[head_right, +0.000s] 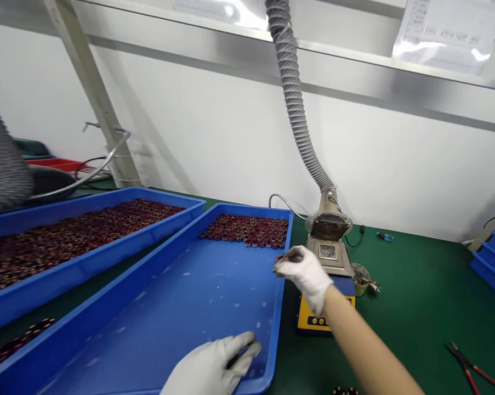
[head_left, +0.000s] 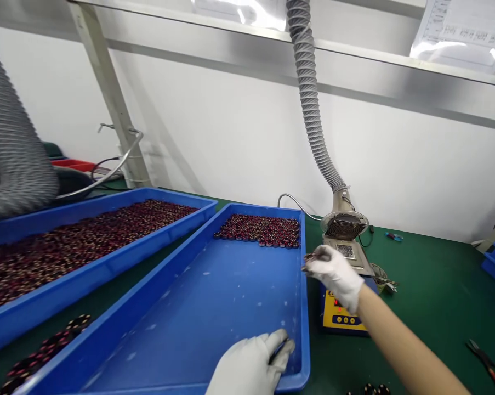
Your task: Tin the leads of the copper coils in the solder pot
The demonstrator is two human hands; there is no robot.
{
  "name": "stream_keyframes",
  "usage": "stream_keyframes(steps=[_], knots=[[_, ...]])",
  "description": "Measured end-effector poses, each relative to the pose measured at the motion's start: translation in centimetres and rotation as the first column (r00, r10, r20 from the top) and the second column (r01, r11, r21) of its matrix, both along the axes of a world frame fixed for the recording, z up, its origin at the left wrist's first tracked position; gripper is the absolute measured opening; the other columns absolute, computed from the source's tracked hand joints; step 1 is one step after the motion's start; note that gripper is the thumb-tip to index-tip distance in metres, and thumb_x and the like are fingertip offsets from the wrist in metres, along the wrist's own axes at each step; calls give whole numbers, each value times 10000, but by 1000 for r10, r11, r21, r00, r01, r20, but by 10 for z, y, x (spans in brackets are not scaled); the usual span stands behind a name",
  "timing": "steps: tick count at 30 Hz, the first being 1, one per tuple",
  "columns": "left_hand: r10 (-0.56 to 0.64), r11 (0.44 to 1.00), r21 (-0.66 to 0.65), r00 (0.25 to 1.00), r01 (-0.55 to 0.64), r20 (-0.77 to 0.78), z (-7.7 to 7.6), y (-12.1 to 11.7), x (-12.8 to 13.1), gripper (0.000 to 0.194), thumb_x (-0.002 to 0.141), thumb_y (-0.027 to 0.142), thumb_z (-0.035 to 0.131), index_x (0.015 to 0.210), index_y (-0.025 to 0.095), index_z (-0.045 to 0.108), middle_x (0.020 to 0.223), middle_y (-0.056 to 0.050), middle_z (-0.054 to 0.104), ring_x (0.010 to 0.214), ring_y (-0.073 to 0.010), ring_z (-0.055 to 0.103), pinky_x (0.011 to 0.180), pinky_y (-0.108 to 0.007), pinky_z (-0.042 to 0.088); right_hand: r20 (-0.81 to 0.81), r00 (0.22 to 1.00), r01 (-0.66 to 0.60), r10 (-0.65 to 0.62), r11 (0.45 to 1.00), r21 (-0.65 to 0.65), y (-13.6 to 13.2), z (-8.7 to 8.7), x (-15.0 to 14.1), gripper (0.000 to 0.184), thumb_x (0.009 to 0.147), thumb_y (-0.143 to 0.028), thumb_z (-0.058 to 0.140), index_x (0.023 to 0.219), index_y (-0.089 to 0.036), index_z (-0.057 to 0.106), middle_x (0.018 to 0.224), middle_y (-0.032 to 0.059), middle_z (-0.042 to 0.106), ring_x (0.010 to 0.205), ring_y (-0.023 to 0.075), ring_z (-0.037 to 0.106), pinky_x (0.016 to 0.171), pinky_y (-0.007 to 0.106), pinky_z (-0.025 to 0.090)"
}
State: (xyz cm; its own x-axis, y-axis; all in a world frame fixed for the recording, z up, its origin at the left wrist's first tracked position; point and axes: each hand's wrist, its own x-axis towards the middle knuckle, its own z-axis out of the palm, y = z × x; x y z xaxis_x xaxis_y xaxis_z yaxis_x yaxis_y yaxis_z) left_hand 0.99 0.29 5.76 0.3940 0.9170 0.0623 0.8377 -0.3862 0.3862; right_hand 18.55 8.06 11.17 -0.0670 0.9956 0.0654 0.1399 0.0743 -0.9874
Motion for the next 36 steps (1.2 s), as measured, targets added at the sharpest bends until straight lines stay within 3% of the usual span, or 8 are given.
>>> stream_keyframes(steps=[5, 10, 15, 21, 26, 31, 33, 36], knots=[[-1, 999, 49, 1000, 2, -24, 3, -2, 2, 232, 868, 263, 385, 920, 257, 611, 802, -29, 666, 744, -199, 614, 661, -273, 427, 338, 935, -95, 105, 994, -44, 41, -58, -82, 274, 649, -273, 670, 879, -183, 551, 692, -4, 621, 667, 146, 602, 633, 270, 475], [-7, 1000, 17, 997, 8, -76, 4, -2, 3, 175, 848, 235, 433, 841, 243, 607, 751, -22, 660, 712, -216, 613, 610, -284, 427, 654, 749, -67, 110, 994, -90, 80, -84, -117, 150, 793, -266, 570, 887, -150, 590, 834, 30, 626, 795, 167, 602, 731, 343, 475], [-16, 1000, 2, 996, 16, -89, -2, 0, 0, 171, 834, 225, 439, 864, 249, 605, 734, -23, 653, 692, -222, 611, 610, -302, 433, 802, 592, -105, 77, 994, -17, 93, -92, -120, 266, 853, -273, 489, 1102, -182, 508, 1137, 67, 530, 1019, 203, 521, 849, 402, 432], [-21, 999, -42, 995, 17, -95, -3, 1, 2, 186, 802, 224, 460, 910, 260, 607, 759, -31, 654, 717, -224, 611, 633, -295, 436, 889, 408, -286, 210, 954, -94, 84, -88, -116, 223, 829, -257, 528, 1023, -148, 552, 1095, 67, 552, 989, 203, 531, 848, 425, 429], [59, 990, -123, 994, -70, -91, 7, 6, -3, 177, 803, 315, 461, 900, 301, 608, 846, 14, 666, 787, -202, 614, 659, -272, 452, 909, 348, -306, 227, 944, -119, 80, -85, -110, 246, 836, -255, 517, 1065, -168, 532, 1136, 66, 529, 1005, 203, 522, 845, 416, 434], [69, 984, -138, 961, -110, -269, 8, 50, -23, 133, 766, 263, 531, 789, 199, 646, 785, -66, 660, 789, -251, 610, 744, -382, 451, 949, 282, -58, 140, 990, -129, 79, -88, -110, 339, 828, -292, 522, 1133, -148, 489, 1247, 101, 441, 1124, 260, 431, 891, 472, 385], [106, 982, -112, 939, -149, -326, 1, 79, -27, 187, 829, 292, 511, 910, 149, 600, 883, -74, 631, 861, -227, 581, 810, -436, 426, 958, 254, 41, 134, 988, -149, 82, -91, -110, 416, 811, -328, 539, 1176, -145, 458, 1294, 116, 397, 1167, 282, 387, 919, 495, 351], [148, 979, -77, 924, -187, -354, -14, 128, -25, 290, 835, 349, 529, 1044, 148, 526, 1020, -77, 570, 925, -223, 545, 825, -438, 426, 961, 234, 87, 148, 981, -172, 86, -95, -111, 521, 783, -373, 562, 1227, -141, 417, 1341, 131, 351, 1213, 299, 332, 948, 503, 311]])
